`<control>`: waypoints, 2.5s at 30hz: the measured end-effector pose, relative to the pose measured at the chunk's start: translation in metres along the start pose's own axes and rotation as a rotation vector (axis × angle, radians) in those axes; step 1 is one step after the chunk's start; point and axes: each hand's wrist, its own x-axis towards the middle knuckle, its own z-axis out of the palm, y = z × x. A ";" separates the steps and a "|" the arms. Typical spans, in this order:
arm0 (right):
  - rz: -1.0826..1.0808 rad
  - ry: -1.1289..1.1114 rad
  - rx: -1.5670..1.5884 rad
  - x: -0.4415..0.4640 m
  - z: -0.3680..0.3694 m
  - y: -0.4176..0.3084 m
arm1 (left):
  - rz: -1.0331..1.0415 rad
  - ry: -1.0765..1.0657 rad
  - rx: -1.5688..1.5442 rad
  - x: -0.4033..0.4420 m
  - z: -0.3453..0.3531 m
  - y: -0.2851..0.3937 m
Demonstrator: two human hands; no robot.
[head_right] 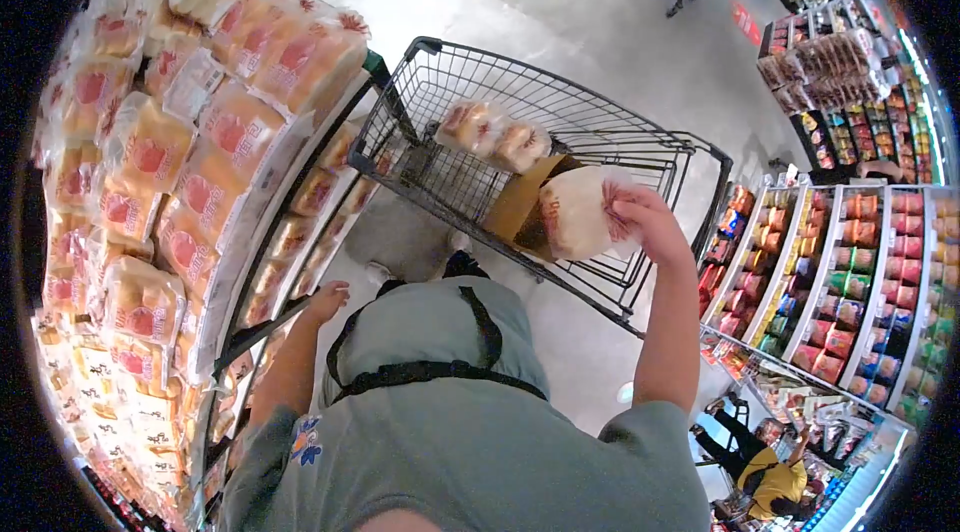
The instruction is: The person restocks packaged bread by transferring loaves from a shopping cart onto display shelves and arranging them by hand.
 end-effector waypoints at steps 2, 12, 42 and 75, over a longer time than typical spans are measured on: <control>-0.008 -0.040 0.156 -0.027 0.034 -0.042 | 0.106 -0.033 -0.023 0.001 -0.001 0.015; -0.299 -0.288 0.065 -0.056 0.245 -0.105 | 0.666 -0.033 -0.297 -0.095 -0.023 0.175; -0.708 -0.682 -0.490 0.046 0.655 0.006 | 0.550 0.320 -1.856 -0.189 -0.162 0.036; -0.271 -0.177 -0.512 0.158 0.208 0.110 | 0.338 0.090 -0.232 -0.031 -0.003 0.036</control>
